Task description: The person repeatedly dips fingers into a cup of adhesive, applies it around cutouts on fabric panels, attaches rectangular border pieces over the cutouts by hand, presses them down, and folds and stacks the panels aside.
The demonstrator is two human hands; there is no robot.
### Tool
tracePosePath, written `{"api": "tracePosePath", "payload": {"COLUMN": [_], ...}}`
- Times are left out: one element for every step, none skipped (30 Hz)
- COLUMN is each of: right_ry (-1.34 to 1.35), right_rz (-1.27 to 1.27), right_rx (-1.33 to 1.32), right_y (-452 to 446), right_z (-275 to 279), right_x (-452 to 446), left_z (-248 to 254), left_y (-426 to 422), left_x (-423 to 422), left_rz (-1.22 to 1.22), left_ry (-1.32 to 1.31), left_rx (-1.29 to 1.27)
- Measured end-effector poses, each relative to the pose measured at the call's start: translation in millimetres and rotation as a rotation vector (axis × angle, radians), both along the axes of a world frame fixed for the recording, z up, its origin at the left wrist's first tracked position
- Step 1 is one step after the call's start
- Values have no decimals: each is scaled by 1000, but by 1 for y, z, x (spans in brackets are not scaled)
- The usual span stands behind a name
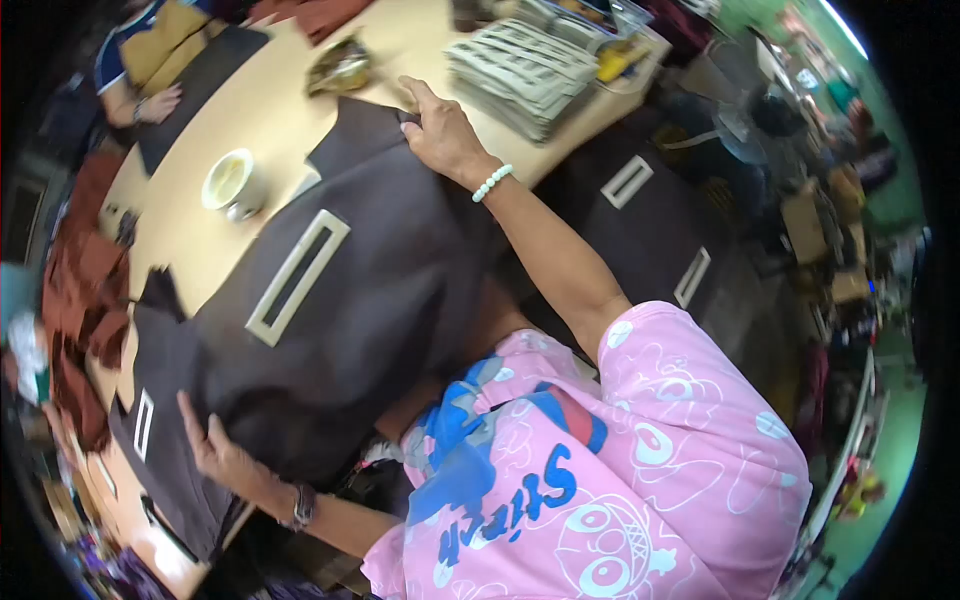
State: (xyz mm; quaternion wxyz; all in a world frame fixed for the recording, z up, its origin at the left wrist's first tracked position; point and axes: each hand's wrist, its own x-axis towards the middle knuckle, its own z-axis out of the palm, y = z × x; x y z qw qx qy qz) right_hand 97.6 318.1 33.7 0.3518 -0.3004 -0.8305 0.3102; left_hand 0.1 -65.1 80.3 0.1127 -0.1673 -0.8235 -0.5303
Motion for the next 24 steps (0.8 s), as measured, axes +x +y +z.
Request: {"api": "tracePosePath", "payload": {"right_ry": [7,14,24,16,59,-55,-43,-134,-186,-351,-353,-408,-543,-566,-650,-703,-737,-734,-729,-704,-685,-675,-662,-709], "right_rz": [-53,-104,-154,-237,-304,-394,-456,-533,-600,-674,-714,-767,-863,-889,-956,-1084,-1167,-1210,-1255,-1265,-1274,-1283,-1252,-1247], "right_rx": [4,11,17,82,102,74,45,29,8,86,-47,-63,-102,-2,-29,-109,-74,-16,41,96,146,194,221,246], "right_y": [5,10,16,22,32,36,42,41,35,44,33,26,16,12,8,2,2,8,14,24,38,51,67,85], "right_z": [1,3,3,-1,-17,-22,-37,-43,-45,-69,-65,-66,-59,-67,-63,-44,-38,-34,-30,-34,-42,-51,-69,-88], "right_x": [26,54,86,119,153,191,230,268,307,356,389,425,454,495,530,542,562,577,586,589,590,593,593,591], "left_z": [8,12,12,10,7,6,6,-9,-34,-38,-42,-63,-71,-81,-83,-82,-74,-66,-52,-72,-94,-112,-132,-157], "left_y": [10,17,28,44,60,77,99,110,128,146,165,176,189,198,205,211,217,223,228,230,238,245,248,250], "left_x": [12,21,31,40,50,62,82,87,95,109,128,143,157,175,193,207,220,233,246,255,262,269,275,277], "left_rz": [-11,-84,-156,-243,-323,-398,-495,-656,-835,-1035,-1159,-1259,-1422,-1502,-1589,-1661,-1700,-1738,-1752,-1761,-1728,-1696,-1660,-1686], "left_ry": [-132,-157,-183,-189,-192,-190,-339,-528,-512,-642,-695,-746,-691,-690,-681,-550,-476,-401,-391,-389,-299,-220,-149,-38], "left_rx": [194,273,352,301,250,199,231,195,170,22,-72,-139,-198,-222,-188,-277,-312,-344,-326,-342,-338,-333,-329,-331]}}
